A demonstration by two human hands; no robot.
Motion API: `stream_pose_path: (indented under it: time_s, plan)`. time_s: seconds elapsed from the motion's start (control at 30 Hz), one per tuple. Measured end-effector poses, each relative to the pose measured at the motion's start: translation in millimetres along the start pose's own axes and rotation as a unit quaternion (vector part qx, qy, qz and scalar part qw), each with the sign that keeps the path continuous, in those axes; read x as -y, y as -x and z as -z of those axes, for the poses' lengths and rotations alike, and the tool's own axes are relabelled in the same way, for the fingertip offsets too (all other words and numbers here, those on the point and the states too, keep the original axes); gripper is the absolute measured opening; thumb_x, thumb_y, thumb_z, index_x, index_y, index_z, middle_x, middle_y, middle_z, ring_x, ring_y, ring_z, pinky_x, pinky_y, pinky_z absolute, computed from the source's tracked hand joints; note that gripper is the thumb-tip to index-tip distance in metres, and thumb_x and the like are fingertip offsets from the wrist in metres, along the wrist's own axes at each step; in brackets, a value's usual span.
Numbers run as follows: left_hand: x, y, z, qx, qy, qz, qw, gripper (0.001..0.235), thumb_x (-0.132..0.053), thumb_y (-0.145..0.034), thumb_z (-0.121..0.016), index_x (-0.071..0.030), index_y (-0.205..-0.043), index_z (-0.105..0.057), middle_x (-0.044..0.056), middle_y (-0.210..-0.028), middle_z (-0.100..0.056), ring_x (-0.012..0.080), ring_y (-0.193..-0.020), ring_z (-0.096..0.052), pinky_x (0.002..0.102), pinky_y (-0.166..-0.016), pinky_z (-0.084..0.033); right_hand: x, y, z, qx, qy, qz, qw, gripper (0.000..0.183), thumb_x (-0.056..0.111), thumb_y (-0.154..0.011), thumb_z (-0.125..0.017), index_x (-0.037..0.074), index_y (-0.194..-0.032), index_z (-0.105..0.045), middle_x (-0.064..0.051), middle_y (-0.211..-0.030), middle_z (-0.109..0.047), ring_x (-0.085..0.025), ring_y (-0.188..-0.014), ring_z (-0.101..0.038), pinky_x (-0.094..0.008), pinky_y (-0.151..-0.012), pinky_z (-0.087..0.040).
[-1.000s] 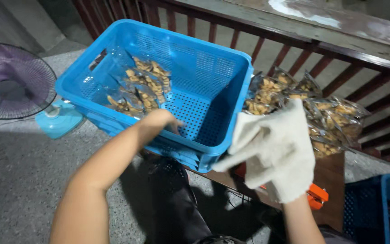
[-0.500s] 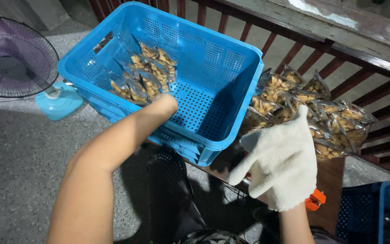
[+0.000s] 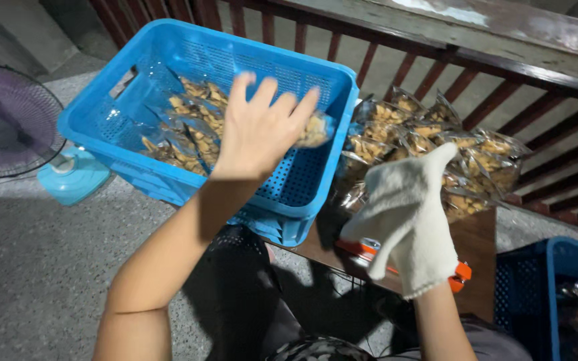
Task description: The person sits on the floor and repeatedly picks up clear plastic bags filled with snacks from a blue basket. They wipe each bag with a white cloth, then use an orange handheld sealer to close the top of the bag before placing it into a second blue basket.
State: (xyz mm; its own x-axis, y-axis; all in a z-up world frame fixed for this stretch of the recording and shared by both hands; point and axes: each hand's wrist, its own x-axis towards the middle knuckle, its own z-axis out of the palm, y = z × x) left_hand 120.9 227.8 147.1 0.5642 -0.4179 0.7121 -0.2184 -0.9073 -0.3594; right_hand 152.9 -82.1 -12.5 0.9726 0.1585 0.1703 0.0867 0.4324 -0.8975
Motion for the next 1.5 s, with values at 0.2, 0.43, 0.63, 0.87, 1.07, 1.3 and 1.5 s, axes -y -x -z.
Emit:
stream_pose_path:
  time_s: [0.2, 0.43, 0.63, 0.87, 1.07, 1.3, 1.5]
  plan:
    - [-34, -53, 78, -0.096, 0.145, -0.044, 0.984, 0.015, -0.018, -0.096, -0.071, -0.017, -0.111, -0.069, -0.002, -0.093, -0.069, 0.0173, -0.086, -0.062, 0.038, -0.083, -0.047, 23, -2, -1, 0.004, 0.004, 0.022, 1.0, 0.037, 0.022, -0.083, -0.077, 0.004, -0.114, -0.072, -0.015, -0.124, -0.063, -0.034, -0.114, -0.051, -0.046, -0.1, -0.042]
    - [-121, -46, 20, -0.108, 0.351, -0.069, 0.927, 0.013, -0.022, -0.095, -0.079, -0.02, -0.104, -0.071, -0.001, -0.092, -0.069, 0.0133, -0.083, -0.066, 0.032, -0.071, -0.048, 6, 37, 13, -0.036, 0.012, -0.019, 0.999, 0.037, 0.022, -0.081, -0.077, 0.004, -0.113, -0.072, -0.015, -0.126, -0.061, -0.035, -0.115, -0.049, -0.047, -0.101, -0.04]
    - [-172, 20, -33, -0.05, 0.533, 0.278, 0.798, 0.018, -0.022, -0.092, -0.078, -0.009, -0.103, -0.07, 0.004, -0.097, -0.074, 0.0184, -0.088, -0.072, 0.03, -0.077, -0.058, -48, 115, 21, -0.122, 0.042, -0.112, 0.985, 0.038, 0.022, -0.079, -0.076, 0.005, -0.113, -0.072, -0.015, -0.128, -0.06, -0.037, -0.117, -0.047, -0.048, -0.102, -0.039]
    - [-250, 126, -112, 0.134, 0.743, 0.482, 0.446, 0.022, -0.021, -0.103, -0.071, -0.002, -0.096, -0.063, 0.004, -0.086, -0.063, 0.0104, -0.081, -0.057, 0.028, -0.072, -0.048, -90, 201, 28, -0.205, 0.028, -0.189, 0.96, 0.039, 0.022, -0.078, -0.076, 0.005, -0.112, -0.071, -0.015, -0.13, -0.058, -0.038, -0.118, -0.045, -0.049, -0.104, -0.038]
    - [-253, 127, -95, 0.144, 0.762, 0.439, 0.454, 0.019, -0.019, -0.096, -0.074, -0.001, -0.099, -0.067, 0.002, -0.091, -0.067, 0.0077, -0.088, -0.058, 0.024, -0.081, -0.049, -70, 202, 56, -0.285, 0.049, -0.112, 0.951, 0.04, 0.022, -0.076, -0.076, 0.006, -0.112, -0.071, -0.015, -0.132, -0.057, -0.039, -0.12, -0.043, -0.05, -0.105, -0.036]
    - [-245, 116, -71, 0.165, 0.808, 0.411, 0.389, 0.027, -0.011, -0.092, -0.074, 0.0, -0.115, -0.064, 0.004, -0.108, -0.066, 0.0102, -0.103, -0.062, 0.025, -0.092, -0.049, 1, 165, 58, -0.077, 0.447, 0.15, 0.878, 0.041, 0.022, -0.075, -0.076, 0.006, -0.112, -0.07, -0.015, -0.134, -0.055, -0.041, -0.122, -0.041, -0.051, -0.106, -0.035]
    - [-235, 103, -43, 0.205, 0.788, 0.325, 0.481, 0.032, -0.016, -0.095, -0.066, 0.0, -0.123, -0.061, 0.001, -0.103, -0.072, 0.0086, -0.094, -0.066, 0.025, -0.084, -0.054, 43, 123, 23, 0.082, 0.698, 0.188, 0.686, 0.041, 0.022, -0.073, -0.076, 0.007, -0.111, -0.07, -0.015, -0.136, -0.053, -0.042, -0.123, -0.039, -0.051, -0.107, -0.033]
